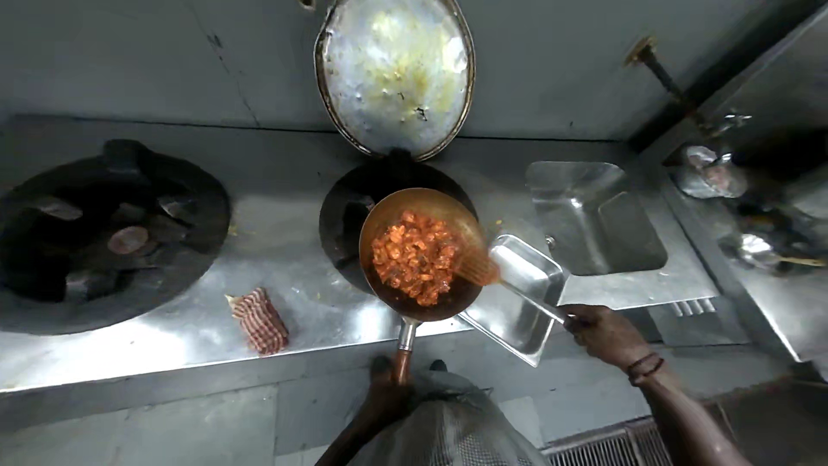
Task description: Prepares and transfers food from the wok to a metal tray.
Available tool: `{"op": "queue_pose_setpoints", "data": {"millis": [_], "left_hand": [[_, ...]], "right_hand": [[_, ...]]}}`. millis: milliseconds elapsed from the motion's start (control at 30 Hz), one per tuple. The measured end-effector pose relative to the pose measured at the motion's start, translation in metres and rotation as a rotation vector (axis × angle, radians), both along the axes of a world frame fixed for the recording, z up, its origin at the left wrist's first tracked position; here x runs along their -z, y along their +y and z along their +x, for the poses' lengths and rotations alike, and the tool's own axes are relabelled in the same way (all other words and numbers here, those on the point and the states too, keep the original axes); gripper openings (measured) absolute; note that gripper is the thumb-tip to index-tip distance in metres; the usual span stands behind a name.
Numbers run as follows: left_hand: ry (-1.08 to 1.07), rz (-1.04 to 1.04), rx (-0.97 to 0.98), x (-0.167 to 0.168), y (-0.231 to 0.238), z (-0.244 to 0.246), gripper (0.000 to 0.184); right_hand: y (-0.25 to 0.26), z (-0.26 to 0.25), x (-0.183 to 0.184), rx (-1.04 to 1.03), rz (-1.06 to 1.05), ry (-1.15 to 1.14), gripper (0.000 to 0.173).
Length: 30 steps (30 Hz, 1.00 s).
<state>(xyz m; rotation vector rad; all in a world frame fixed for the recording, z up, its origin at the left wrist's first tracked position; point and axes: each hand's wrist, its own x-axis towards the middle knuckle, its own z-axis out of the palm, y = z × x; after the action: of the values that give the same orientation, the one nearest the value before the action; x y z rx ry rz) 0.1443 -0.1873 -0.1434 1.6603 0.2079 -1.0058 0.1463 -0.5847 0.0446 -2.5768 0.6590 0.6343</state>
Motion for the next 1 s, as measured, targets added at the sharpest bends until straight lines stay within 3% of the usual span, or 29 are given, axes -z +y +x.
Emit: {"op": "queue_pose_setpoints", "data": {"millis": [133, 267, 433, 567, 733, 1000], "left_hand": [[-0.017, -0.007, -0.001, 0.011, 0.002, 0.001, 0.039], [-0.027, 0.04, 0.022, 0.013, 0.005, 0.003, 0.043], [-0.067, 0.072, 0.015, 0.008, 0.003, 0.003, 0.044], [-0.062, 0.087, -0.008, -0.005, 0.0, 0.001, 0.041], [0.129, 0.094, -0.111, -0.021, -0.008, 0.001, 0.032], [0.151, 0.102, -0.132, -0.04, -0.013, 0.0, 0.026]], "right_hand": [[-0.001, 0.015, -0.009, -0.015, 0.01, 0.205, 0.025], [0.005, 0.026, 0.022, -0.021, 0.162, 0.382, 0.026], [0.065, 0.009, 0.109, 0.11, 0.392, 0.185, 0.029], [0.111, 0.001, 0.161, 0.158, 0.383, -0.001, 0.023], [0.115, 0.001, 0.162, 0.068, 0.243, -0.051, 0.026], [0.091, -0.023, 0.167, 0.061, 0.29, -0.137, 0.027]]}}
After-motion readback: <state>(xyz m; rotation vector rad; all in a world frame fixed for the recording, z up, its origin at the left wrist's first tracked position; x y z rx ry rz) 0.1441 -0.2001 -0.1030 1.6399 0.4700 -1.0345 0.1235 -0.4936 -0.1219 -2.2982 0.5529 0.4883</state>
